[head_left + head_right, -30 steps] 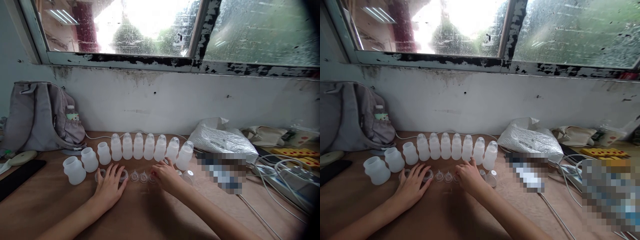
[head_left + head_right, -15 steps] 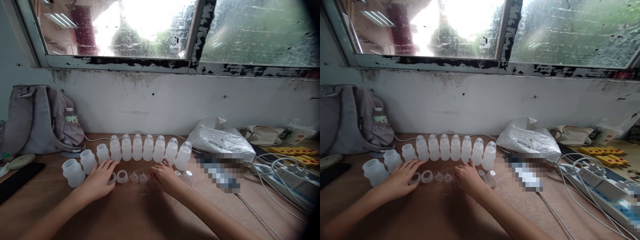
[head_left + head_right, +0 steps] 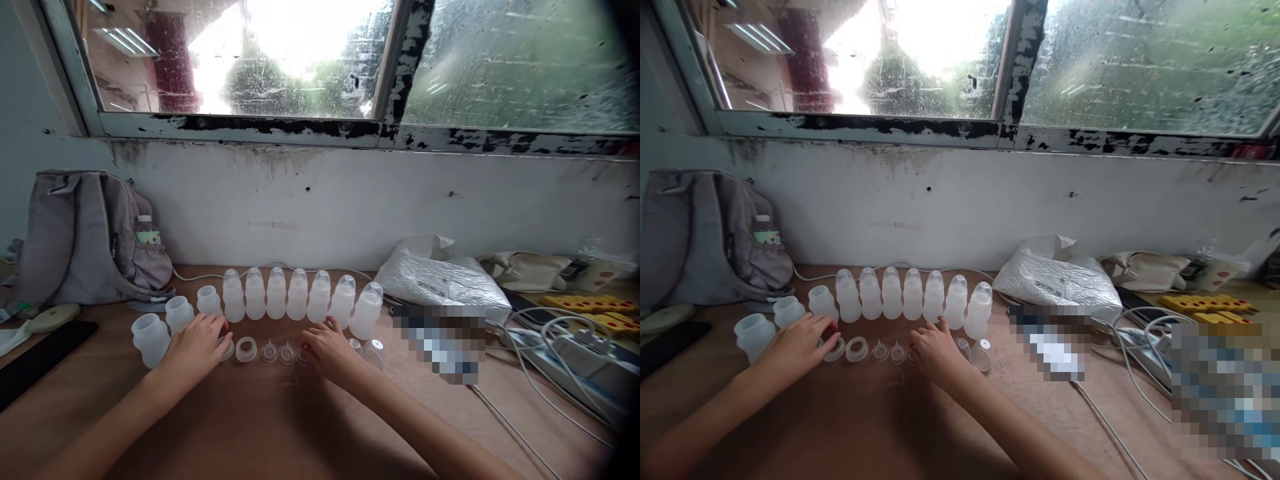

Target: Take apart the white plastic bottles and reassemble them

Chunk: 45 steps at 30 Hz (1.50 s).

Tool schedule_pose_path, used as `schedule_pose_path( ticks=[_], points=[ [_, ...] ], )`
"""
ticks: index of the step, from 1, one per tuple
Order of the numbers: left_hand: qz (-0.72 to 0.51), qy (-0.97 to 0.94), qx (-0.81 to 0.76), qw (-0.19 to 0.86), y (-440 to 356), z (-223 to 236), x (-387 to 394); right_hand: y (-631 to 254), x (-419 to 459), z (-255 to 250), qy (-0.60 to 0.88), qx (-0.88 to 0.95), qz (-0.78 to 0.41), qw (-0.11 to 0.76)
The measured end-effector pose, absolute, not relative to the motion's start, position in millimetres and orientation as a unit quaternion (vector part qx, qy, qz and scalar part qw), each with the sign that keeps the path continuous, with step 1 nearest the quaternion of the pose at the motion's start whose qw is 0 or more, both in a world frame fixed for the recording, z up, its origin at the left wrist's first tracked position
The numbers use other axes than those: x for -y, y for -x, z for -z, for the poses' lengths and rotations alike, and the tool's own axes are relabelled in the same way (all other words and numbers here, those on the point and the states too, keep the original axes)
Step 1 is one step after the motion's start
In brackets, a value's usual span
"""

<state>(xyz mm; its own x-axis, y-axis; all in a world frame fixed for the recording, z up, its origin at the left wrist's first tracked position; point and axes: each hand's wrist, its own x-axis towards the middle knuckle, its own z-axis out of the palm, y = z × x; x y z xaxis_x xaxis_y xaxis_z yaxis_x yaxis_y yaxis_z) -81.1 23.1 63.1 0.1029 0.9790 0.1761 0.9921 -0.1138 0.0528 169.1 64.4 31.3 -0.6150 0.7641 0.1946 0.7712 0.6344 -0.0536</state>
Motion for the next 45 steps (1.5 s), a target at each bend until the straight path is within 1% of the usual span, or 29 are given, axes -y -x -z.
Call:
schedule_pose_path(
  ticks=[3,7,11,17,21,23,25,30,32,34,38,40,42,45],
  points=[
    [0.001,0.746,0.665,0.014,85,-63,-21,-169,-64,-33,0.426,0.899,0.02,0.096],
    [-0.037,0.742,0.668,0.036,88,-64,-19,-169,-62,-33,0.423,0.9,0.02,0.102],
    [-0.087,0.734,0.674,0.023,89,-68,-15,-169,-61,-32,0.421,0.901,0.02,0.101],
    [-0.083,0.741,0.666,-0.011,86,-68,-13,-167,-61,-32,0.425,0.899,0.026,0.105],
    [-0.069,0.738,0.671,0.006,83,-64,-13,-168,-60,-32,0.425,0.899,0.027,0.107],
    [-0.052,0.73,0.681,0.029,81,-63,-13,-168,-60,-31,0.425,0.899,0.029,0.105],
    [-0.005,0.721,0.69,0.07,81,-65,-15,-168,-60,-31,0.425,0.898,0.032,0.104],
    [0.166,0.685,0.662,0.253,85,-84,-38,-169,-61,-30,0.423,0.9,0.036,0.099],
    [0.202,0.662,0.663,0.286,85,-92,-52,-170,-61,-31,0.425,0.9,0.034,0.096],
    [0.209,0.652,0.672,0.283,84,-96,-65,-171,-60,-34,0.431,0.896,0.036,0.098],
    [0.173,0.665,0.7,0.196,78,-98,-80,-174,-58,-44,0.44,0.889,0.033,0.121],
    [0.179,0.66,0.709,0.174,74,-100,-78,-176,-58,-50,0.446,0.885,0.028,0.135],
    [0.207,0.651,0.705,0.191,69,-105,-70,-178,-57,-58,0.445,0.88,0.022,0.167],
    [0.263,0.643,0.681,0.23,60,-121,-48,-180,-52,-73,0.424,0.867,-0.02,0.26]
  ],
)
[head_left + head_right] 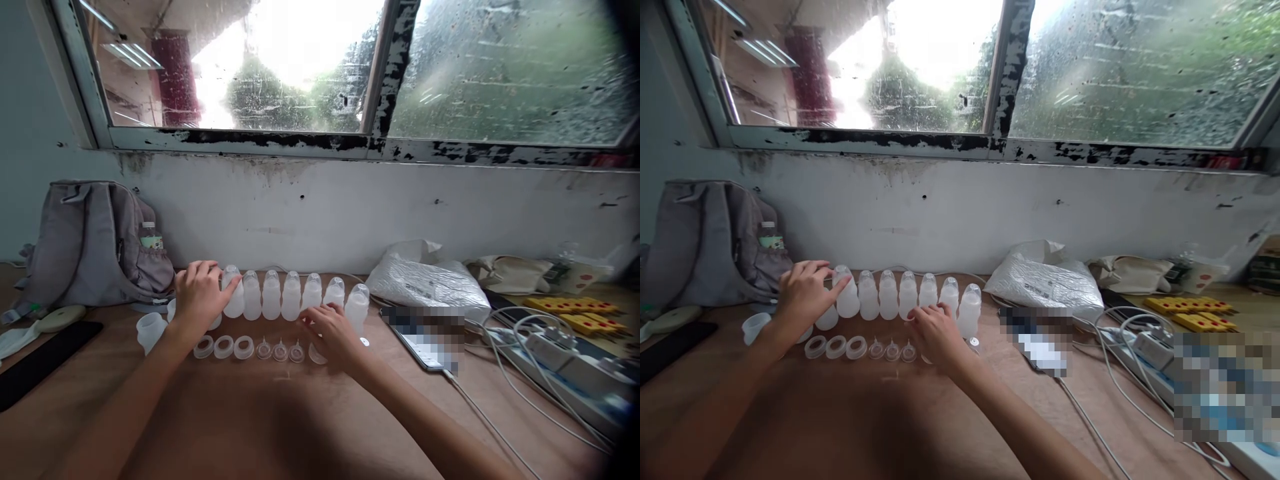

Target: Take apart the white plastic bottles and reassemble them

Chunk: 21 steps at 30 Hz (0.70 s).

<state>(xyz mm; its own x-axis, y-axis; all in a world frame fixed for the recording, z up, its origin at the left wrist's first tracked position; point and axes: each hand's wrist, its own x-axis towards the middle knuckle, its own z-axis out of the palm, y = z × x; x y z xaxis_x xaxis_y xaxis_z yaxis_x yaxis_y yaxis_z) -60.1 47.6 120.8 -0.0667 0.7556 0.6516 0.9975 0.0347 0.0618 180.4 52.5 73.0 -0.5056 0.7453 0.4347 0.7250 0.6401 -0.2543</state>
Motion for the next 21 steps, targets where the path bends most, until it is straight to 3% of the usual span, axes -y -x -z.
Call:
schedule_pose_path(
  ticks=[5,8,11,14,17,21],
  points=[
    [0.377,0.68,0.608,0.162,35,-148,-2,-182,-27,-108,0.39,0.798,-0.207,0.41],
    [0.393,0.728,0.558,-0.063,15,-151,18,-184,-7,-128,0.35,0.78,-0.289,0.432],
    [0.362,0.709,0.459,-0.395,-7,-142,29,-186,8,-140,0.328,0.812,-0.289,0.387],
    [0.367,0.575,0.33,-0.652,-28,-126,32,-183,13,-141,0.355,0.819,-0.308,0.329],
    [0.366,0.414,0.291,-0.781,-42,-105,30,-179,7,-134,0.368,0.791,-0.365,0.324],
    [0.36,0.314,0.282,-0.832,-47,-81,29,-179,-9,-124,0.345,0.732,-0.431,0.4]
  ],
)
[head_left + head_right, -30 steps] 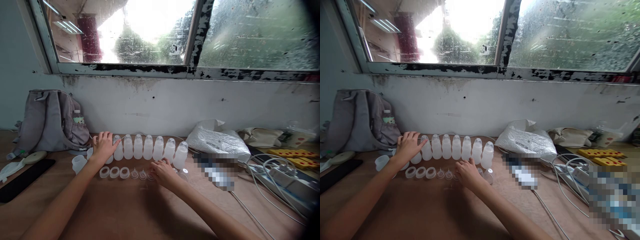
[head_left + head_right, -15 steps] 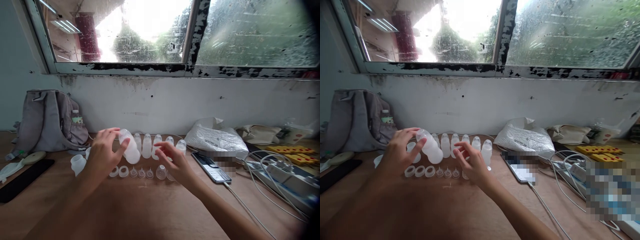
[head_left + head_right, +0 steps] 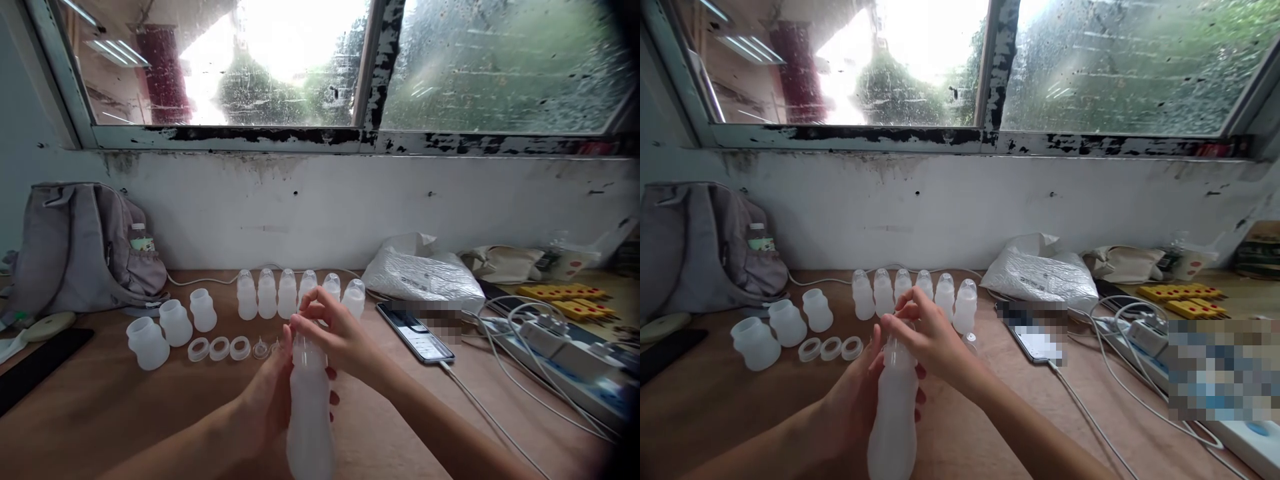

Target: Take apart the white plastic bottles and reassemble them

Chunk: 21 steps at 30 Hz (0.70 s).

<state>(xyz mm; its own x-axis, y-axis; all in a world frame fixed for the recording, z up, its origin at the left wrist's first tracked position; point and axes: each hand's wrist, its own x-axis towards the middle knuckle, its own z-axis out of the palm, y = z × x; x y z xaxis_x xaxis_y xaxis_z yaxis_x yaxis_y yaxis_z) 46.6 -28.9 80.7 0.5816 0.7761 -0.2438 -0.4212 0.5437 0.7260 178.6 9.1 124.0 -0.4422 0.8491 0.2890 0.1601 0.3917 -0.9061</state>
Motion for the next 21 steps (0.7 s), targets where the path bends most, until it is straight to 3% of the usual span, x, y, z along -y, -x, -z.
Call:
schedule_pose_path(
  ticks=[7,11,17,21],
  points=[
    [-0.36,-0.343,-0.331,0.802,-42,-81,34,-176,-13,-118,0.327,0.743,-0.497,0.307],
    [-0.336,-0.368,-0.315,0.808,-42,-85,36,-166,-4,-109,0.35,0.709,-0.477,0.384],
    [-0.282,-0.294,-0.155,0.9,-42,-66,29,-161,4,-109,0.347,0.607,-0.568,0.434],
    [-0.166,-0.358,-0.111,0.912,-46,-46,33,-180,-12,-126,0.331,0.497,-0.571,0.564]
  ],
)
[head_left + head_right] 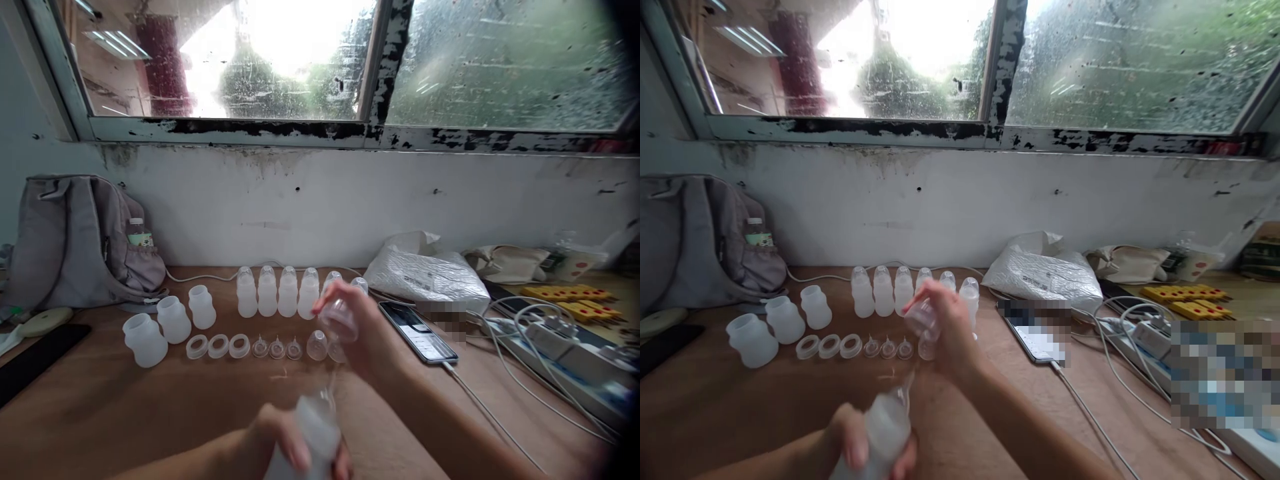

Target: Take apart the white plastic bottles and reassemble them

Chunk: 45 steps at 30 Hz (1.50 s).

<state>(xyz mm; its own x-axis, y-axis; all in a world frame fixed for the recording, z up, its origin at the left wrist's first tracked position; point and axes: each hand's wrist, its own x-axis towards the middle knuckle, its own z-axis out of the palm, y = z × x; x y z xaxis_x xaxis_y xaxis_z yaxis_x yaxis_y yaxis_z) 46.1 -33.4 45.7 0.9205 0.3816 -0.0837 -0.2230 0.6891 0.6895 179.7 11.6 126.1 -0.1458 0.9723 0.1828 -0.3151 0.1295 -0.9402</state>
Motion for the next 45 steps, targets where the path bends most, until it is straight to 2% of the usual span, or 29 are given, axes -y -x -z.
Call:
schedule_pose_path(
  ticks=[3,7,9,11,15,17,19,22,33,38,43,45],
  points=[
    [-0.218,-0.441,-0.184,0.851,-51,-37,41,-207,-29,-143,0.355,0.495,-0.482,0.63],
    [-0.278,-0.351,-0.281,0.849,-52,-34,41,-236,-37,-158,0.364,0.561,-0.439,0.6],
    [-0.301,-0.32,-0.294,0.849,-49,-31,37,-244,-36,-161,0.392,0.623,-0.368,0.568],
    [-0.307,-0.322,-0.293,0.846,-47,-26,32,-251,-35,-161,0.458,0.7,-0.252,0.486],
    [-0.304,-0.317,-0.29,0.85,-45,-17,28,-267,-41,-151,0.551,0.798,-0.066,0.233],
    [-0.307,-0.312,-0.286,0.852,-45,-17,28,-274,-48,-143,0.578,0.806,-0.045,0.122],
    [-0.307,-0.311,-0.288,0.852,-46,-19,28,-279,-56,-135,0.623,0.778,-0.077,0.014],
    [-0.296,-0.311,-0.3,0.852,-46,-22,28,-282,-68,-127,0.69,0.704,-0.144,-0.09],
    [-0.318,-0.337,-0.277,0.842,-45,-16,30,-285,-96,-86,0.717,0.658,-0.187,-0.133],
    [-0.304,-0.339,-0.28,0.845,-46,-17,33,-281,-92,-93,0.708,0.671,-0.181,-0.125],
    [-0.35,-0.392,-0.285,0.801,-47,-23,32,-270,-67,-122,0.696,0.713,-0.069,-0.047],
    [-0.35,-0.432,-0.316,0.769,-46,-29,31,-259,-52,-131,0.651,0.751,-0.111,0.008]
  ],
)
